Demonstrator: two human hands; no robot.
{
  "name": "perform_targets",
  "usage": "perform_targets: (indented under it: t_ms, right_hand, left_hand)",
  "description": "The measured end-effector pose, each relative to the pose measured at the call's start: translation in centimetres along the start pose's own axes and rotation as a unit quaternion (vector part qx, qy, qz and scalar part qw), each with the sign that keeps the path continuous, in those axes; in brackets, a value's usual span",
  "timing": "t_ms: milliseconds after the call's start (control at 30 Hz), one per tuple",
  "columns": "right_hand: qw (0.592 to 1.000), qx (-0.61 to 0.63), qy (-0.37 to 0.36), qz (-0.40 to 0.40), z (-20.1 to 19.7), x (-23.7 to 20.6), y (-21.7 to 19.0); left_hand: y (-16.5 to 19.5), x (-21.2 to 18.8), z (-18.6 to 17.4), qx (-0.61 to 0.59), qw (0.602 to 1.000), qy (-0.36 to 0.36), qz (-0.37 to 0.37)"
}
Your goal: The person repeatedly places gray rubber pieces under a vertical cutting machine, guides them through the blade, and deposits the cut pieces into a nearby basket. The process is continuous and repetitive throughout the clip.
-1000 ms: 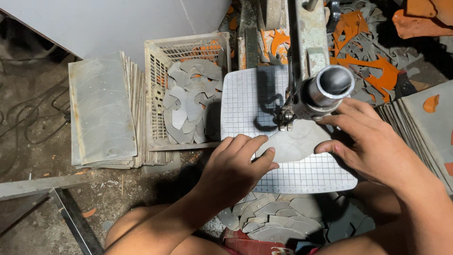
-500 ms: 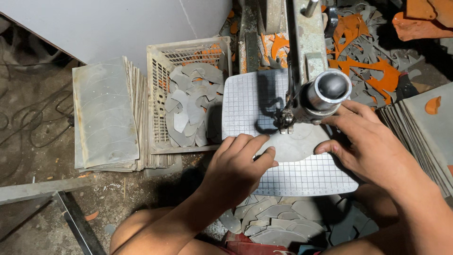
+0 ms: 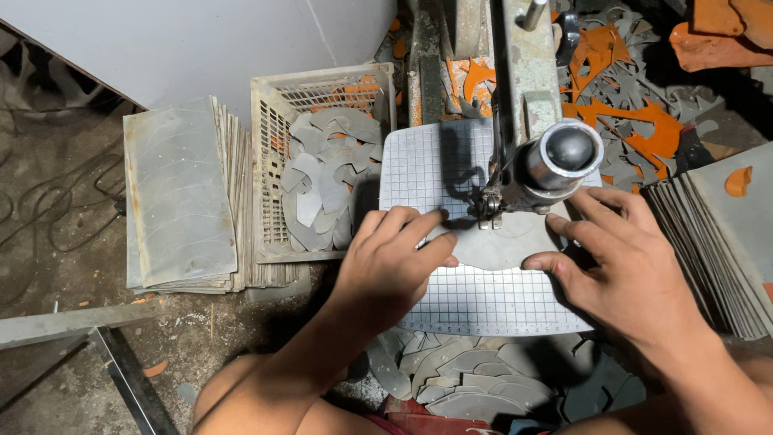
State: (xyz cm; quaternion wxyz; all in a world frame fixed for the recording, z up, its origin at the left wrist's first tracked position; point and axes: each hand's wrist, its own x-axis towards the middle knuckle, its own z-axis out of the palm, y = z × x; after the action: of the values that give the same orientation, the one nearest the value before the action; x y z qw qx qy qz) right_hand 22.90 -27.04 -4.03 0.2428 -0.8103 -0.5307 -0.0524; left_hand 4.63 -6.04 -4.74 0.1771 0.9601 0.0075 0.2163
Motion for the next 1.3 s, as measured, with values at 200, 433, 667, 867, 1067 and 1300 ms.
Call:
perform_targets:
  t_ms: [200,433,667,867,1067,1300]
  right_hand:
    - [0.999,-0.035,0.038,-0.003,0.5,-0.6,-1.5]
    - [0.996,-0.054,0.073,0.009,0.8,-0.7,-3.3]
    - [0.995,-0.07,0.075,0.008,1.1,-0.5,-4.1]
    - [0.995,-0.069,0.068,0.015,1.2,-0.2,-4.7]
    - [0.994,-0.071,0.077,0.01,1.7,-0.4,-4.6]
    - [0.997,-0.073,0.007,0.017,0.2,0.5,-4.2]
  left_hand:
    - [-1.7,0.6,-0.3,0.009,1.0,0.013,-0.003]
    - [-3.5,1.4,0.0,0.031,0.999,0.041,0.013]
    - [-5.2,2.6,0.5,0.046,0.998,0.047,0.004]
    - [-6.2,3.2,0.8,0.058,0.996,0.061,0.017]
    - [-6.8,3.9,1.3,0.045,0.996,0.077,0.01]
    - [-4.1,2.8,1.0,0.1,0.992,0.066,-0.026]
